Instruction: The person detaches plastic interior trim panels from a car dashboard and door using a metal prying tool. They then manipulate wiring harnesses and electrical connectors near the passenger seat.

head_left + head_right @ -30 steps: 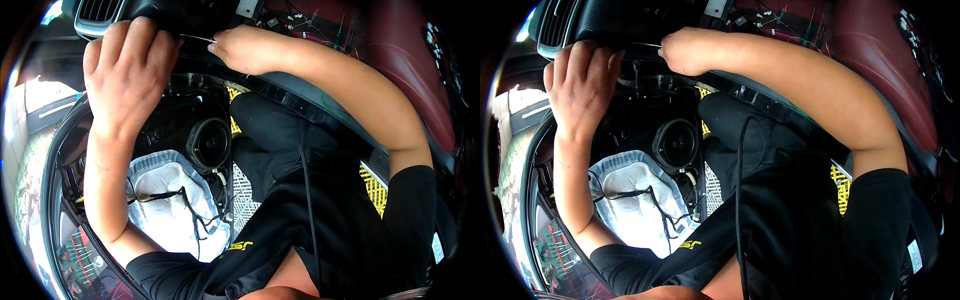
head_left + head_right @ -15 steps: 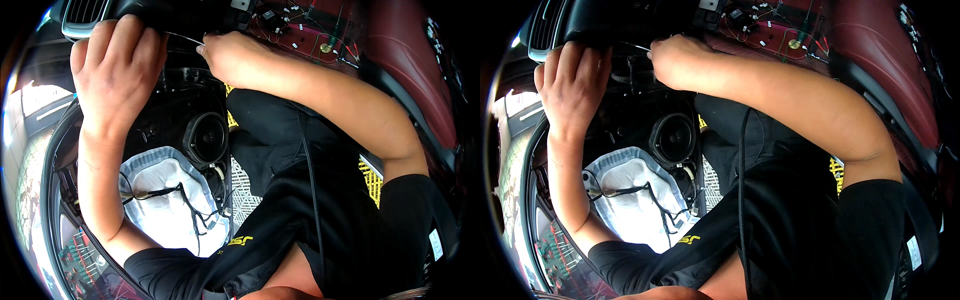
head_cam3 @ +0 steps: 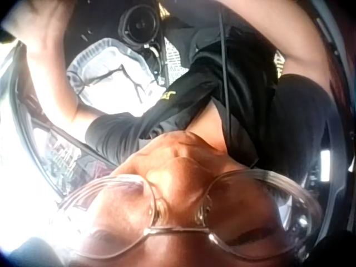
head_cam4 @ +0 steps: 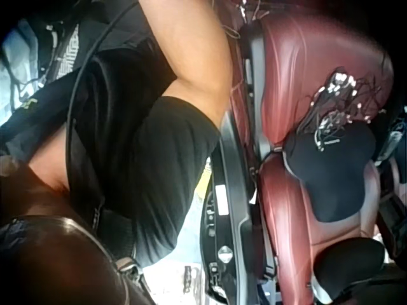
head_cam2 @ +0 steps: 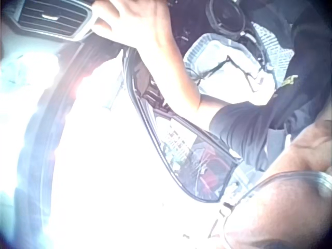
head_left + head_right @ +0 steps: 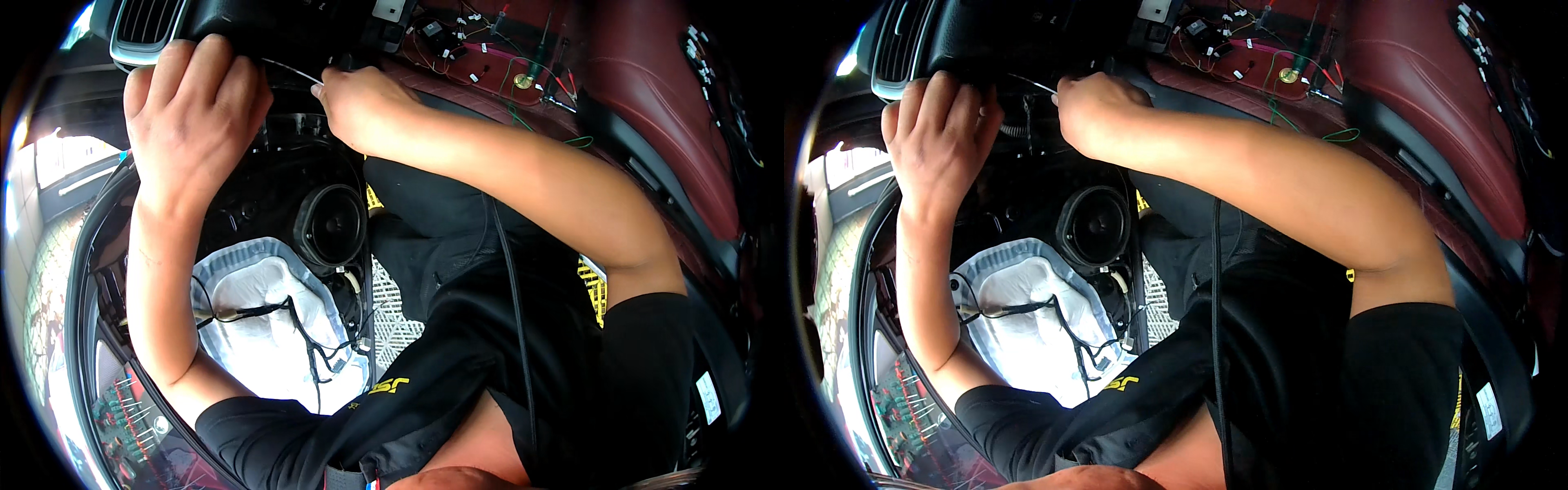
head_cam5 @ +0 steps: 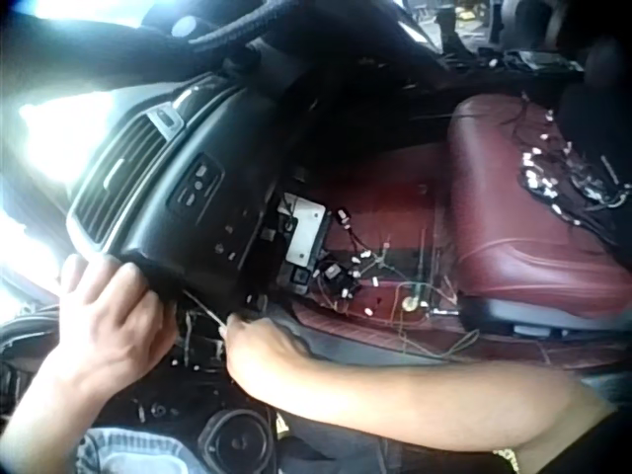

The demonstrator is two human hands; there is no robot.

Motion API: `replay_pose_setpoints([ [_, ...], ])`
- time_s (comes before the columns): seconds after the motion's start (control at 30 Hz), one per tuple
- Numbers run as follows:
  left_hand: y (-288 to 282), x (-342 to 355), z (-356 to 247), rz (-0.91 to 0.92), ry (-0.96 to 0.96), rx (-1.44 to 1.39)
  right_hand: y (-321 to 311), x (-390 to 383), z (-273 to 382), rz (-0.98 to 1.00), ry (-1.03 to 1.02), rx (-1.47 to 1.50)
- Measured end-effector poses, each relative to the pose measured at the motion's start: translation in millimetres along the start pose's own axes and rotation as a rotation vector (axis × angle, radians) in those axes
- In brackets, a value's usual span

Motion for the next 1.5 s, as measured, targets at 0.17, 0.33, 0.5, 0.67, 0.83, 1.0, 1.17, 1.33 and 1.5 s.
replay_pose_setpoints([
  [0.17,-5,1,-2,-0.042,-0.019,-0.010,-7,-2,2,0.004,-0.088,-0.002],
  [0.33,-8,3,-4,-0.035,-0.043,0.053,-10,4,-4,-0.034,-0.127,-0.059],
  [0.5,-12,-15,-11,-0.102,-0.083,0.131,-22,4,-4,0.014,-0.174,-0.082],
  [0.67,-41,-54,17,-0.207,-0.195,0.041,-21,3,-2,-0.058,-0.278,-0.107],
  [0.83,-45,-55,47,-0.240,-0.136,0.012,-26,6,2,-0.017,-0.229,-0.137],
  [1.0,-49,-50,52,-0.223,-0.064,-0.085,-28,16,-6,0.148,-0.270,-0.127],
  [1.17,-49,-59,48,-0.254,-0.150,-0.012,-46,13,-12,0.174,-0.319,-0.262],
  [1.33,-47,-55,43,-0.291,-0.133,0.026,-32,5,-25,0.182,-0.286,-0.148],
  [1.5,-40,-59,50,-0.264,-0.157,0.008,-29,8,-12,0.198,-0.213,-0.119],
])
Point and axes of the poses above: each hand's wrist, its own x-axis towards the middle knuckle, its own y-axis out of the palm, z = x × y, the point moved 8 cm from there along x, towards the middle knuckle, and after that the axes turned 15 degrees about -x, right-handed, at the moved point
